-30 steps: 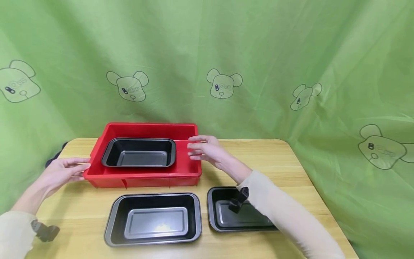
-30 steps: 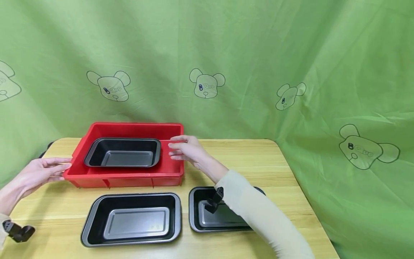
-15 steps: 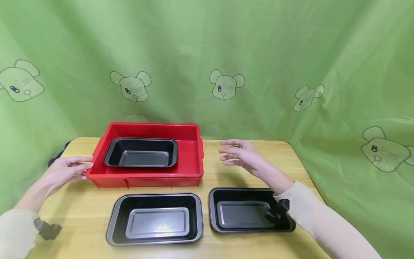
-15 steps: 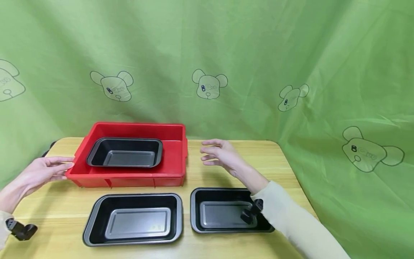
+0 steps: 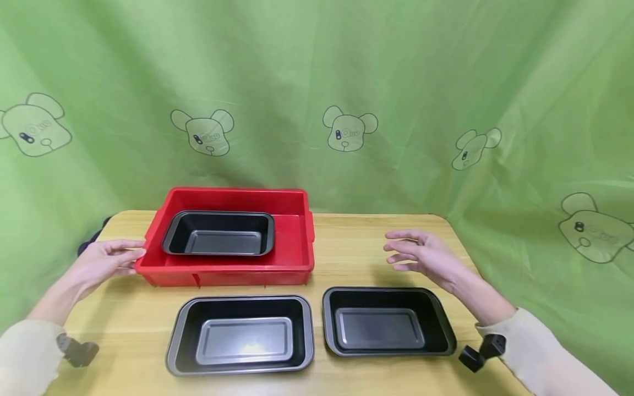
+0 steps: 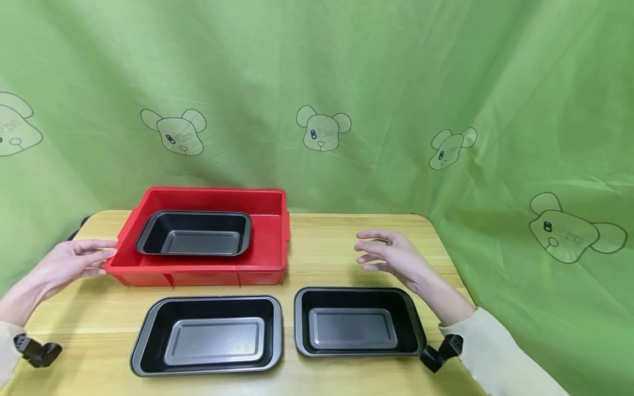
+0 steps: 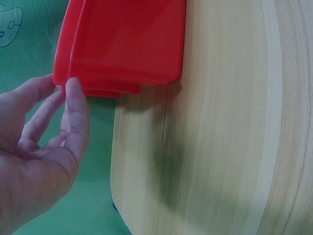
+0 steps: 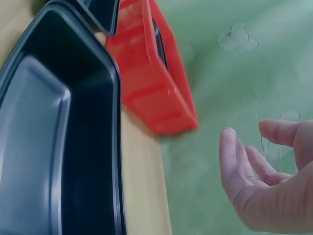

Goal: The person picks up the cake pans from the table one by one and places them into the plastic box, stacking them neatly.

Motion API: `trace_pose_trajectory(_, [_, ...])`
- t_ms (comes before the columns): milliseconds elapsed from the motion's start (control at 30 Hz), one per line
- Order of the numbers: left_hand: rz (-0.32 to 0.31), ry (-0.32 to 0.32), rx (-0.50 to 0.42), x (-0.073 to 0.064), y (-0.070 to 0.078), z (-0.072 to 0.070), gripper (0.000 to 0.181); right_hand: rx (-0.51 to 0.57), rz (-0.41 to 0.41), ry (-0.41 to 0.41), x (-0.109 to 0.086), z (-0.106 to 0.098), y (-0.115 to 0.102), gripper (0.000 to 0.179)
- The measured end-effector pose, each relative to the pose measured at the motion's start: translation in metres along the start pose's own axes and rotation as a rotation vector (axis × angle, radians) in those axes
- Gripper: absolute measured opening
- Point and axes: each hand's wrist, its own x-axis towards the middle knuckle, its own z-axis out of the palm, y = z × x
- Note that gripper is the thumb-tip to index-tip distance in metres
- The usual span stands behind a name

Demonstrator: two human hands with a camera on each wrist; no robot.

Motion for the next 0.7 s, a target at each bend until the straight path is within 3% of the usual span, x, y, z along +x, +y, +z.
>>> trace_pose_trajectory(100, [0.005, 0.003, 0.011, 0.0, 0.0, 0.0, 0.047, -0.028, 0.013, 0.001, -0.009, -0.014, 0.01, 0.044])
trace_pose_trajectory(367, [0.003, 0.009, 0.027, 0.0, 0.0, 0.001, 0.056, -0.033, 0.035, -0.033, -0.029, -0.055, 0.043, 0.021])
trace_pose_trajectory(700, [-0.004, 0.01, 0.029, 0.001, -0.001, 0.001, 0.062, 0.016, 0.087, 0.04, -0.048, -0.098, 0.098, 0.026])
